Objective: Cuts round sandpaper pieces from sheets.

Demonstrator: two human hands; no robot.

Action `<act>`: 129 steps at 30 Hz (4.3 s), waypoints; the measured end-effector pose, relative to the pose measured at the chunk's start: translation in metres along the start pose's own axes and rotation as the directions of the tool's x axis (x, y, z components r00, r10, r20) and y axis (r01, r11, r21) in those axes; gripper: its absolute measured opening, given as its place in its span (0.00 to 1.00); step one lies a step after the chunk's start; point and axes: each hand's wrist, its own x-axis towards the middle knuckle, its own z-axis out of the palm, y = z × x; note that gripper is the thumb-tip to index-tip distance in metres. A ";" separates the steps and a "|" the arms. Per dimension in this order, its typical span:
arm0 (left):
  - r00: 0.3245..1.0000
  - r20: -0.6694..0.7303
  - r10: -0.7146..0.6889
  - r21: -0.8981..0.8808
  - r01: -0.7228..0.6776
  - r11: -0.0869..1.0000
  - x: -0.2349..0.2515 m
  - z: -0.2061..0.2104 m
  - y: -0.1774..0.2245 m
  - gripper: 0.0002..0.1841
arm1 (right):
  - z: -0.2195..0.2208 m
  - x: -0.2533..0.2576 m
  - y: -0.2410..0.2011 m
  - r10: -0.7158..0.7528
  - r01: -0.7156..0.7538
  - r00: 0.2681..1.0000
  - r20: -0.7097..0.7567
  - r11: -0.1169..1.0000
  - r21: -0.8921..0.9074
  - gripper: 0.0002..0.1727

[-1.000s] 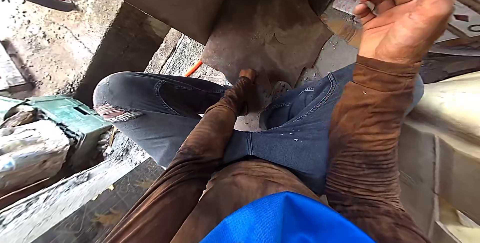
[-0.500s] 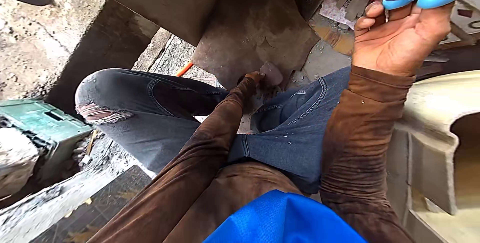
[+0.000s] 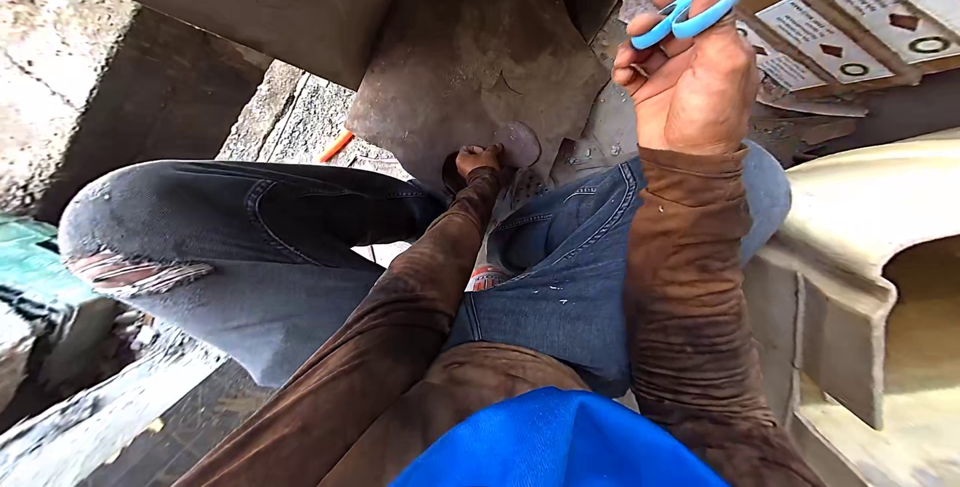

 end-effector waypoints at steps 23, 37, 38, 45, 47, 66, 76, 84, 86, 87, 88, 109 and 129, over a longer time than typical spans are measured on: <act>0.751 0.346 0.562 -0.938 0.273 0.214 -0.113 -0.064 0.163 0.12 | -0.043 -0.033 -0.005 -0.548 0.468 0.836 0.013 0.702 -0.536 0.30; 0.707 0.522 0.476 -0.851 0.396 0.345 -0.066 -0.025 0.116 0.10 | -0.005 -0.021 0.053 -0.299 0.003 0.940 -0.162 0.483 -0.876 0.29; 0.688 0.529 0.497 -0.844 0.366 0.391 -0.065 -0.026 0.110 0.12 | -0.005 -0.019 0.053 -0.261 -0.034 0.947 -0.186 0.495 -0.868 0.29; 0.572 0.577 0.583 -0.791 0.569 0.225 -0.066 -0.029 0.116 0.18 | -0.007 -0.009 0.051 -0.354 0.020 0.913 -0.205 0.540 -0.841 0.30; 0.559 0.592 0.581 -0.770 0.604 0.204 -0.068 -0.026 0.117 0.23 | -0.011 -0.009 0.050 -0.396 0.037 0.888 -0.232 0.566 -0.824 0.31; 0.430 0.559 0.709 -0.647 0.761 0.049 -0.129 -0.002 0.103 0.52 | -0.034 0.000 0.057 -0.307 0.057 0.860 -0.407 0.851 -0.521 0.29; 0.445 0.568 0.692 -0.627 0.779 0.014 -0.151 -0.001 0.111 0.51 | -0.027 -0.002 0.060 -0.291 0.116 0.828 -0.479 0.925 -0.363 0.30; 0.578 0.459 0.675 -0.829 0.551 0.091 -0.144 0.024 0.116 0.19 | -0.020 -0.002 0.066 -0.298 0.105 0.832 -0.468 0.913 -0.395 0.28; 0.695 0.493 0.523 -0.861 0.477 0.178 -0.136 0.023 0.127 0.21 | -0.016 -0.006 0.077 -0.325 0.130 0.854 -0.407 0.890 -0.436 0.28; 0.741 0.510 0.437 -0.859 0.466 0.211 -0.134 0.019 0.132 0.19 | -0.015 -0.007 0.084 -0.336 0.143 0.863 -0.377 0.879 -0.455 0.29; 0.770 0.519 0.370 -0.855 0.467 0.227 -0.132 0.014 0.136 0.17 | -0.015 -0.009 0.088 -0.336 0.147 0.874 -0.351 0.871 -0.469 0.30; 0.632 0.571 0.524 -0.810 0.539 0.232 -0.120 0.003 0.104 0.15 | -0.009 0.002 0.074 -0.366 0.126 0.864 -0.347 0.823 -0.554 0.36; 0.669 0.715 0.203 -0.684 0.609 0.401 -0.081 -0.014 0.047 0.51 | -0.044 0.018 0.057 -0.396 0.190 0.881 -0.258 0.797 -0.573 0.35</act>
